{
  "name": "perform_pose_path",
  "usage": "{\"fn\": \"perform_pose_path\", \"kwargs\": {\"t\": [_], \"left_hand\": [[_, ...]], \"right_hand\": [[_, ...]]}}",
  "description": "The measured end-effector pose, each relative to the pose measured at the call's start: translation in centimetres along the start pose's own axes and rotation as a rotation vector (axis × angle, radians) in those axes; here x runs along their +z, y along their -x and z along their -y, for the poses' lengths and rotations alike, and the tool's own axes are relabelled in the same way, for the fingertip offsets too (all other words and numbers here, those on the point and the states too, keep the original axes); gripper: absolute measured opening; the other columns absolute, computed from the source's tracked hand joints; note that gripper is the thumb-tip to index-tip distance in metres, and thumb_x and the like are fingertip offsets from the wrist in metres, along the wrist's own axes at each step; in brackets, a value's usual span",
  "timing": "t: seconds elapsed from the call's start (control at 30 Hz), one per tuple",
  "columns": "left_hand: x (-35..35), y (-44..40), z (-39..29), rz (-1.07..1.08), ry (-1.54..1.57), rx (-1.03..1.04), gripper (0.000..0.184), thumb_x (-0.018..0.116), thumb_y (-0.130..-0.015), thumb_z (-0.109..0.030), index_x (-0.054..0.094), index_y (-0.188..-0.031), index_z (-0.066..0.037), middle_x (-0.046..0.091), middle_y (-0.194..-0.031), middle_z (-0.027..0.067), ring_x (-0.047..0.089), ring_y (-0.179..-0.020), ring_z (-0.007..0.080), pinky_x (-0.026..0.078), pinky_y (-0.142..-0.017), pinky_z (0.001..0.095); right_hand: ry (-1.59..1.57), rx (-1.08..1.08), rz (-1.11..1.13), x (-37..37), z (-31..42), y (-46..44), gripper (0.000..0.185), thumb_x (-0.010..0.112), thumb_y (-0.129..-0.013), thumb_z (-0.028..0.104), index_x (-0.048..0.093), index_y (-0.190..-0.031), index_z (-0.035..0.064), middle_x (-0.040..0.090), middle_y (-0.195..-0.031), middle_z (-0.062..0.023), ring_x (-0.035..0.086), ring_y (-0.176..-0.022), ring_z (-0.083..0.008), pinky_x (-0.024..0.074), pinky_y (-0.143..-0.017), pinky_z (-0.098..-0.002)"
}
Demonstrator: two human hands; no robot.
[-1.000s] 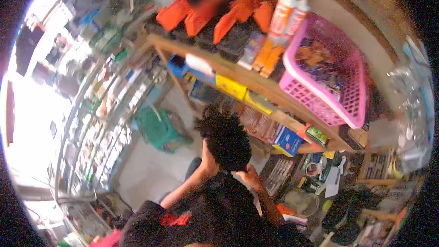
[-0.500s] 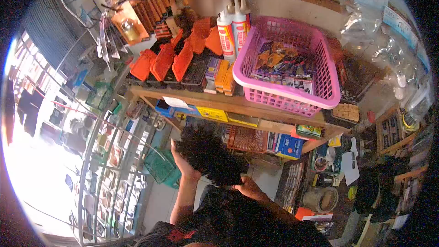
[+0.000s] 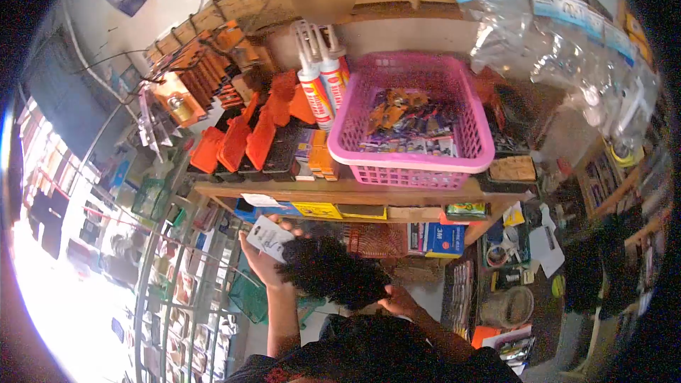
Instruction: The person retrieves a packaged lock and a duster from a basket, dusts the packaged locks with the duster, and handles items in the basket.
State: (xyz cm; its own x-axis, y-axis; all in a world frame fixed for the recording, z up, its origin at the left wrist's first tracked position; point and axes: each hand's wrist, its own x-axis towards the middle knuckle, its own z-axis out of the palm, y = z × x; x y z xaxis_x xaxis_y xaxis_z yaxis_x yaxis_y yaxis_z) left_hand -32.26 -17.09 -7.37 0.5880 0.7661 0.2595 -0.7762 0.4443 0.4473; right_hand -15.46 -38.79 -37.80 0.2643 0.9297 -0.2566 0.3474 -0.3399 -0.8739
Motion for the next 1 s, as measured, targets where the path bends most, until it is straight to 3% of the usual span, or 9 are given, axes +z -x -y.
{"fn": "perform_pose_path", "kwargs": {"t": [0.27, 0.47, 0.6, 0.7, 0.77, 0.8, 0.83, 0.9, 1.0], "left_hand": [[2.3, 1.6, 3.4, -0.531, -0.306, 0.04, 0.062, 0.036, -0.097, -0.057, 0.051, -0.134, -0.009, 0.054, -0.134, 0.0096, 0.051, -0.123, 0.0312, 0.039, -0.106, 0.0471], [-2.0, 0.6, -2.0, -0.318, -0.151, 0.132, 0.06, 0.038, -0.097, -0.054, 0.055, -0.128, -0.005, 0.059, -0.127, 0.0139, 0.056, -0.116, 0.0322, 0.043, -0.102, 0.0502], [-3.7, 1.7, -5.2, -0.496, -0.161, 0.207, 0.066, 0.035, -0.098, -0.057, 0.05, -0.134, -0.004, 0.055, -0.132, 0.0145, 0.051, -0.121, 0.0335, 0.038, -0.106, 0.0508], [-5.3, 2.9, -6.5, -0.773, -0.349, 0.271, 0.07, 0.031, -0.098, -0.058, 0.036, -0.145, -0.006, 0.045, -0.142, 0.0146, 0.043, -0.13, 0.0314, 0.029, -0.113, 0.0481], [-7.2, 4.3, -7.1, -0.443, -0.059, 0.131, 0.066, 0.036, -0.097, -0.06, 0.045, -0.134, -0.007, 0.054, -0.119, 0.0131, 0.051, -0.11, 0.0289, 0.037, -0.099, 0.0506], [-9.3, 4.8, -7.4, -0.303, -0.06, 0.091, 0.063, 0.038, -0.096, -0.061, 0.048, -0.129, -0.008, 0.056, -0.11, 0.0112, 0.053, -0.101, 0.0274, 0.039, -0.093, 0.05], [-8.0, 4.4, -7.2, -0.434, -0.014, 0.078, 0.052, 0.041, -0.097, -0.057, 0.052, -0.119, -0.011, 0.053, -0.095, 0.006, 0.049, -0.088, 0.0234, 0.041, -0.084, 0.0459], [-10.8, 4.8, -7.0, -0.424, 0.006, 0.038, 0.045, 0.044, -0.098, -0.052, 0.053, -0.117, -0.013, 0.054, -0.096, 0.0049, 0.05, -0.09, 0.0222, 0.041, -0.084, 0.0441], [-14.4, 5.4, -6.4, -0.383, 0.026, -0.073, 0.035, 0.049, -0.098, -0.045, 0.054, -0.114, -0.014, 0.056, -0.098, 0.0031, 0.052, -0.092, 0.0202, 0.043, -0.083, 0.0413]], "right_hand": [[-0.174, -0.167, -0.029, -1.0, 7.6, -0.5, 0.025, 0.072, -0.077, 0.017, 0.062, -0.088, -0.0028, 0.061, -0.07, -0.0047, 0.055, -0.07, -0.0131, 0.044, -0.064, -0.0312], [-0.219, 0.167, 0.445, -5.3, 16.0, 2.7, 0.041, 0.073, -0.081, 0.035, 0.048, -0.069, 0.0059, 0.05, -0.061, 0.0006, 0.048, -0.055, -0.0083, 0.0343, -0.045, -0.0271], [-0.528, 0.291, 0.269, -8.1, 16.5, 4.8, 0.041, 0.072, -0.086, 0.032, 0.059, -0.112, 0.003, 0.052, -0.066, 0.004, 0.042, -0.05, -0.0027, 0.0297, -0.041, -0.021], [-0.49, -0.05, 0.3, -11.7, 17.3, 4.5, 0.059, 0.071, -0.088, 0.021, 0.044, -0.138, 0.0045, 0.054, -0.071, 0.0042, 0.042, -0.051, -0.0011, 0.0317, -0.042, -0.0207], [-0.515, -0.066, 0.342, -15.6, 21.6, 5.7, 0.073, 0.071, -0.088, 0.026, 0.032, -0.146, 0.0058, 0.057, -0.075, -0.0001, 0.045, -0.053, -0.0055, 0.032, -0.045, -0.0218], [-0.741, -0.144, 0.294, -15.5, 18.5, 5.6, 0.072, 0.067, -0.09, 0.016, 0.025, -0.149, 0.0099, 0.056, -0.073, 0.0006, 0.044, -0.052, -0.0052, 0.0311, -0.045, -0.0204], [-0.897, -0.226, 0.249, -16.4, 21.2, 6.4, 0.075, 0.066, -0.09, 0.01, 0.022, -0.15, 0.0194, 0.054, -0.076, -0.0014, 0.044, -0.052, -0.0079, 0.032, -0.044, -0.0215], [-1.233, -0.473, 0.189, -17.1, 20.7, 7.0, 0.081, 0.067, -0.087, 0.006, 0.021, -0.149, 0.0307, 0.056, -0.098, -0.0128, 0.05, -0.055, -0.0149, 0.0376, -0.041, -0.0258], [-1.017, -0.535, -0.292, -19.6, 26.7, 7.8, 0.092, 0.072, -0.082, 0.011, 0.014, -0.153, 0.0215, 0.057, -0.112, -0.0152, 0.056, -0.054, -0.017, 0.0481, -0.045, -0.0293]]}}
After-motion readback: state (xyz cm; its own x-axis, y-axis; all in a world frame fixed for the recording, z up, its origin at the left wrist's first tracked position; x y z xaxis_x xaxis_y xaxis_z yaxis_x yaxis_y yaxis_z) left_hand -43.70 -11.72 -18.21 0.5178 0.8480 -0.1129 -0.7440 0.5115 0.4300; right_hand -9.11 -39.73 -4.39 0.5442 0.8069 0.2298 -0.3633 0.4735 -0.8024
